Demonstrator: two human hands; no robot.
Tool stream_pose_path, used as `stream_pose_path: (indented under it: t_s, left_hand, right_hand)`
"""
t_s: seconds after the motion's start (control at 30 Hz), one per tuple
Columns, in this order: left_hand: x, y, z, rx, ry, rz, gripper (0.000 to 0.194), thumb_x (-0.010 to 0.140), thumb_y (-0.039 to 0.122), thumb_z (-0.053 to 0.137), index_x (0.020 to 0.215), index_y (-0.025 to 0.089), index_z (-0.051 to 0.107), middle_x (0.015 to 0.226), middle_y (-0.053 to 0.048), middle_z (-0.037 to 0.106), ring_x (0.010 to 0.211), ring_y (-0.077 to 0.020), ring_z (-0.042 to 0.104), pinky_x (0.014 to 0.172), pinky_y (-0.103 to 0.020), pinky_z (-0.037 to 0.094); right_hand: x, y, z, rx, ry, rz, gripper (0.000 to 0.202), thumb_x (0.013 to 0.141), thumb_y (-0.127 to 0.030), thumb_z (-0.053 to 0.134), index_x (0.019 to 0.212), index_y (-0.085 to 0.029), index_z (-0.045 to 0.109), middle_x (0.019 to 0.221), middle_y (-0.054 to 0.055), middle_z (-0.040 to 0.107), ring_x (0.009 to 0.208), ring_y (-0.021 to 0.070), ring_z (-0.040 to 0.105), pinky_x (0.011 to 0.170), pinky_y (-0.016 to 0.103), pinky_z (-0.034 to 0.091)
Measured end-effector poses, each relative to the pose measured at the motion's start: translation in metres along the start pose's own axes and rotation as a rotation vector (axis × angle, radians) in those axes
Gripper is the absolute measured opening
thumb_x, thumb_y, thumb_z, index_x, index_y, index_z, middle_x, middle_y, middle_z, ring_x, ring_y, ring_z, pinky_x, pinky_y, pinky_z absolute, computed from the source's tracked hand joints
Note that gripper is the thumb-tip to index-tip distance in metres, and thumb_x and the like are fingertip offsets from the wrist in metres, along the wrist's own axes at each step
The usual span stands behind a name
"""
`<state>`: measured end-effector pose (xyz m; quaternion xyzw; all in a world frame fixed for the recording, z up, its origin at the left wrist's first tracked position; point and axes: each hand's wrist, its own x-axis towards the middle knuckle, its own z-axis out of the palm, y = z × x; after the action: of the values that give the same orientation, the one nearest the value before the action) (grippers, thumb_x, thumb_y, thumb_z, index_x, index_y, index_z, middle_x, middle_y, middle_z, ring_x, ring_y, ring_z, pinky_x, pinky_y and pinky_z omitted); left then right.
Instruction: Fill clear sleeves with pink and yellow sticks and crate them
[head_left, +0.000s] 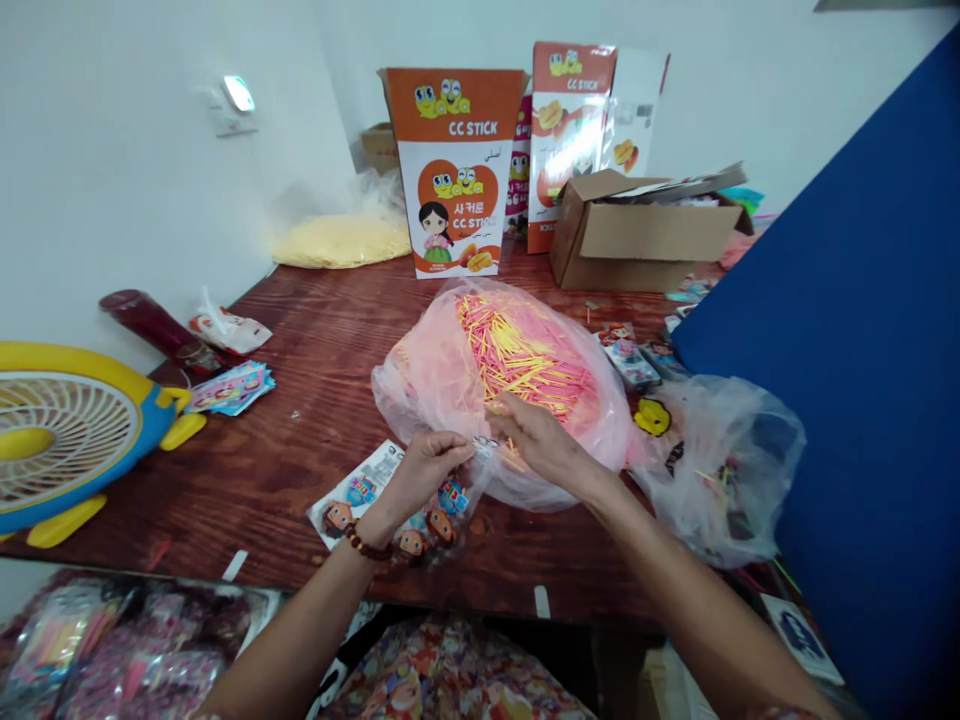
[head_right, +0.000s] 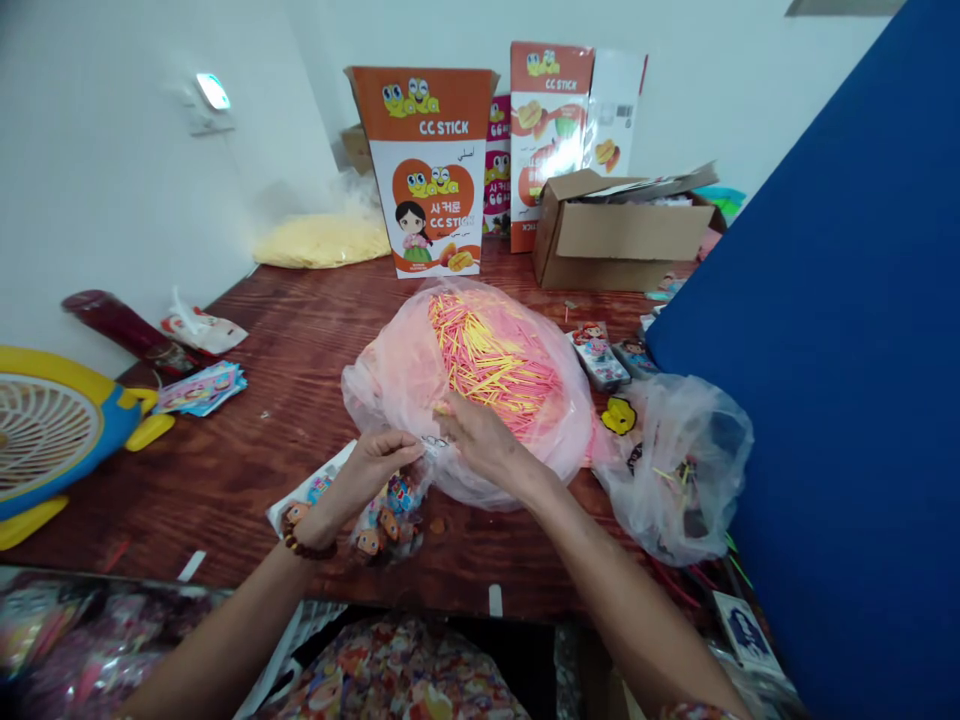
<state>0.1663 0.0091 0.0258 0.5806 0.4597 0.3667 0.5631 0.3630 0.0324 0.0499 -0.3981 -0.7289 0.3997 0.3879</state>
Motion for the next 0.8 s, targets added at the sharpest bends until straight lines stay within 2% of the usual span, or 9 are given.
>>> stream_pose_path:
  t_s: [0.13,0.2,0.3,0.47,0.63,0.8]
  left_hand:
    - [-0.002,-0.003,0.002,0.031,-0.023,0.093,0.033,0.086,0.039,0.060,0.065,0.014,0.063,0.060,0.001,0.056,0.059,-0.0106,0.048,0.059,-0.023,0.037]
    - [-0.002,-0.004,0.005,0.040,-0.030,0.113,0.034,0.087,0.040,0.059,0.065,0.014,0.061,0.060,0.002,0.054,0.059,-0.0101,0.046,0.059,-0.023,0.036]
    - [-0.001,-0.005,0.009,0.031,-0.043,0.125,0.035,0.088,0.041,0.059,0.066,0.014,0.060,0.061,0.002,0.052,0.059,-0.0098,0.044,0.058,-0.022,0.035]
    - [0.001,-0.003,0.011,-0.047,-0.072,0.083,0.036,0.087,0.043,0.060,0.068,0.013,0.063,0.061,0.001,0.056,0.058,-0.0101,0.047,0.058,-0.022,0.037]
    - [0.002,-0.007,0.011,-0.069,-0.071,0.070,0.034,0.086,0.044,0.061,0.071,0.014,0.064,0.062,0.002,0.056,0.058,-0.0100,0.046,0.058,-0.022,0.037]
    - [0.001,-0.006,0.011,-0.068,-0.129,0.069,0.036,0.086,0.045,0.060,0.069,0.014,0.061,0.062,0.002,0.053,0.060,-0.0101,0.044,0.059,-0.023,0.036]
  right_hand:
    - [0.001,-0.014,0.003,0.448,0.380,0.008,0.021,0.095,-0.038,0.049,0.084,-0.022,0.056,0.074,-0.001,0.060,0.068,0.0141,0.057,0.071,0.029,0.046]
    - [0.003,-0.022,0.011,0.648,0.465,-0.021,0.017,0.095,-0.036,0.051,0.086,-0.022,0.057,0.074,-0.002,0.061,0.069,0.0146,0.060,0.076,0.032,0.049]
    - [0.004,-0.029,0.025,0.809,0.499,-0.046,0.015,0.094,-0.035,0.053,0.086,-0.023,0.057,0.072,-0.003,0.061,0.068,0.0148,0.061,0.078,0.034,0.051]
    - [0.002,-0.028,0.040,0.820,0.486,-0.044,0.014,0.094,-0.035,0.055,0.088,-0.023,0.058,0.073,-0.003,0.062,0.072,0.0150,0.065,0.083,0.034,0.051]
    - [-0.001,-0.022,0.041,0.853,0.500,-0.006,0.011,0.092,-0.034,0.058,0.091,-0.024,0.057,0.071,-0.005,0.064,0.069,0.0143,0.067,0.087,0.035,0.051]
    - [0.001,-0.033,0.037,0.893,0.541,-0.002,0.014,0.089,-0.036,0.061,0.088,-0.023,0.057,0.069,-0.006,0.065,0.067,0.0140,0.067,0.092,0.037,0.051]
